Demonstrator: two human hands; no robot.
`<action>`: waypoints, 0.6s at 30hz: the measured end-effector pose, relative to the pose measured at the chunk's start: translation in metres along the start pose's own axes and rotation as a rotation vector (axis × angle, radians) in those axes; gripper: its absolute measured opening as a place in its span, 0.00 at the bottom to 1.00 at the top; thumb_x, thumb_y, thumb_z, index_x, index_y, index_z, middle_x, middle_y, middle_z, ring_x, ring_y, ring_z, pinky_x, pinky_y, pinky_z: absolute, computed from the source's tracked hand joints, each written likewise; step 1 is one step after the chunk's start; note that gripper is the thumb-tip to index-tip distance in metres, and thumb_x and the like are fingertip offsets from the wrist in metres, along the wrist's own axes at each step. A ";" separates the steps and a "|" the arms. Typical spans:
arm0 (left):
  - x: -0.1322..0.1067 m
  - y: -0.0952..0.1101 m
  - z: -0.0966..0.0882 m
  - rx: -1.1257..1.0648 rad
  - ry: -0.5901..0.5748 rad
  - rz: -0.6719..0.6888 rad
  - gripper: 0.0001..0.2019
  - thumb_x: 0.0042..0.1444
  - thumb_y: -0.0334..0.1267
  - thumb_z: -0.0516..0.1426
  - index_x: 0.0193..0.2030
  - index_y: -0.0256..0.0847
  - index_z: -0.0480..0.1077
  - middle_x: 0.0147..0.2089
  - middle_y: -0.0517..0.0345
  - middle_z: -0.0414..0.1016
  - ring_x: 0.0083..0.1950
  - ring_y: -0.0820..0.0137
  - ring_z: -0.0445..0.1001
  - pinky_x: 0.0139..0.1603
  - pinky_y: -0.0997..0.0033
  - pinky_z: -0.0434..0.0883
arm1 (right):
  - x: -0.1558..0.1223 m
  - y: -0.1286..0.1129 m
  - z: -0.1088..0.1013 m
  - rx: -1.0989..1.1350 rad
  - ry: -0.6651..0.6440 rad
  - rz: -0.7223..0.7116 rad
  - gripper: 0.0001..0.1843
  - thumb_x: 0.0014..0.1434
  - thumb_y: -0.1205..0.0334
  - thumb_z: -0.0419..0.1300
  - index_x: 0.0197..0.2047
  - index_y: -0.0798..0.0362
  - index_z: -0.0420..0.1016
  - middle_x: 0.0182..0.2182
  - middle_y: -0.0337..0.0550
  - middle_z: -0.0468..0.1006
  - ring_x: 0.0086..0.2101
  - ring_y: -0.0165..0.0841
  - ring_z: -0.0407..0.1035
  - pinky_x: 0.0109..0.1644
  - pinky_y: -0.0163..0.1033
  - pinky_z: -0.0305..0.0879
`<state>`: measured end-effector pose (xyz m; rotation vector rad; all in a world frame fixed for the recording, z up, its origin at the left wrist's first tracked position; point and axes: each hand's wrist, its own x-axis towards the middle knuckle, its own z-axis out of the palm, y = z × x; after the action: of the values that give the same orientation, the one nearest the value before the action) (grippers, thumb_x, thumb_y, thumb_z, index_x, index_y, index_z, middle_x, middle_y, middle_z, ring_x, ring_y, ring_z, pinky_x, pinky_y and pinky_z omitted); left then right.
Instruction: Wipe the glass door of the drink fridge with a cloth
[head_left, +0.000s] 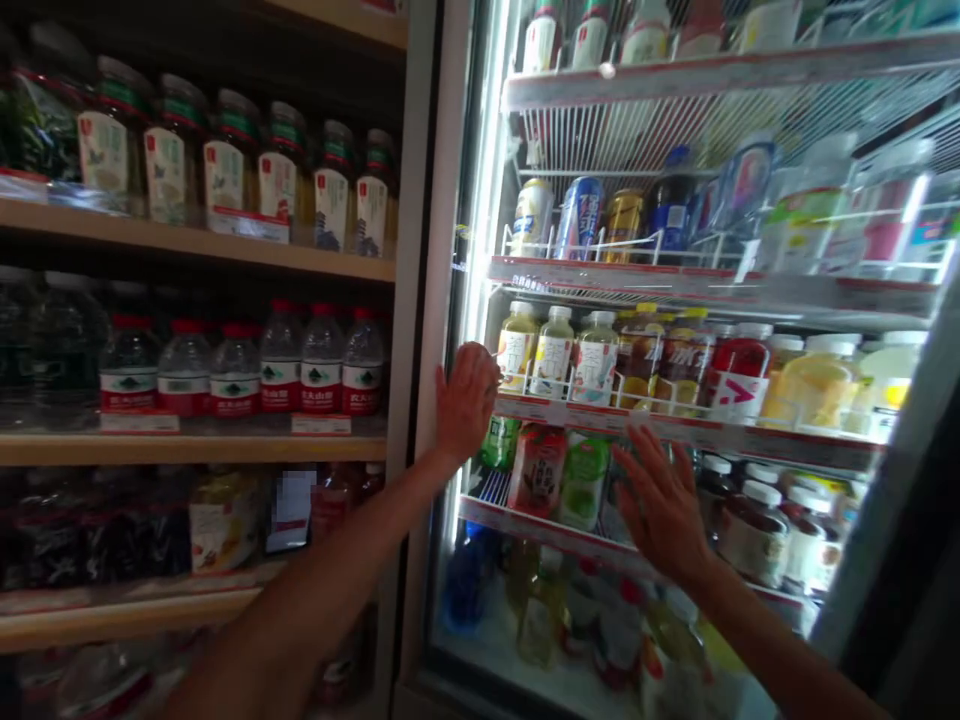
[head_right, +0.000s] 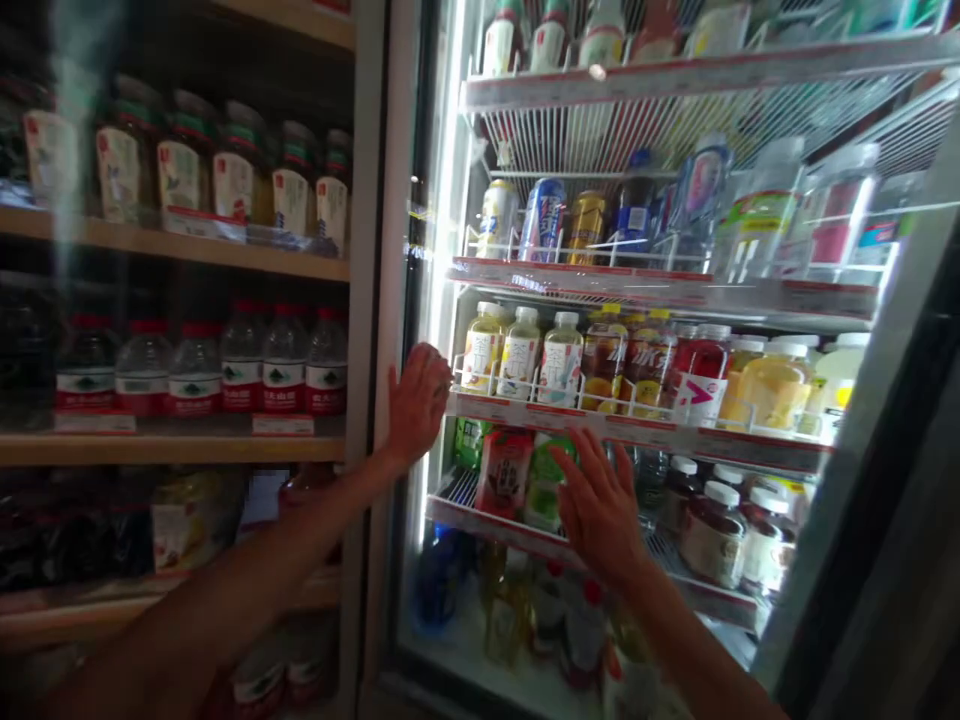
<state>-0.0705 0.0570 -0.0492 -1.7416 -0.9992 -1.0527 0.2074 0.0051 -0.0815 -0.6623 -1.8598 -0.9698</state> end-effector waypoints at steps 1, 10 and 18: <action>0.005 0.011 0.004 0.009 0.003 -0.010 0.25 0.63 0.35 0.43 0.66 0.43 0.47 0.69 0.47 0.50 0.70 0.66 0.43 0.68 0.48 0.43 | 0.003 -0.003 0.001 0.024 0.008 -0.010 0.36 0.59 0.69 0.50 0.68 0.44 0.43 0.67 0.45 0.48 0.64 0.40 0.47 0.66 0.57 0.44; -0.011 0.089 0.021 -0.061 -0.057 -0.189 0.28 0.62 0.37 0.41 0.67 0.28 0.40 0.69 0.40 0.45 0.71 0.64 0.35 0.68 0.48 0.45 | 0.038 -0.053 0.049 0.100 0.049 0.091 0.34 0.63 0.65 0.48 0.68 0.46 0.39 0.66 0.46 0.51 0.64 0.38 0.47 0.65 0.51 0.47; -0.043 0.042 0.006 -0.078 0.022 -0.117 0.44 0.55 0.56 0.51 0.68 0.31 0.33 0.68 0.31 0.48 0.70 0.55 0.42 0.66 0.42 0.42 | 0.049 -0.063 0.061 -0.083 0.073 0.075 0.22 0.61 0.59 0.53 0.59 0.49 0.62 0.58 0.47 0.67 0.62 0.39 0.53 0.67 0.55 0.36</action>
<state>-0.0449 0.0400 -0.1011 -1.7471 -1.0698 -1.1964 0.1088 0.0238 -0.0762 -0.7325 -1.7263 -1.0135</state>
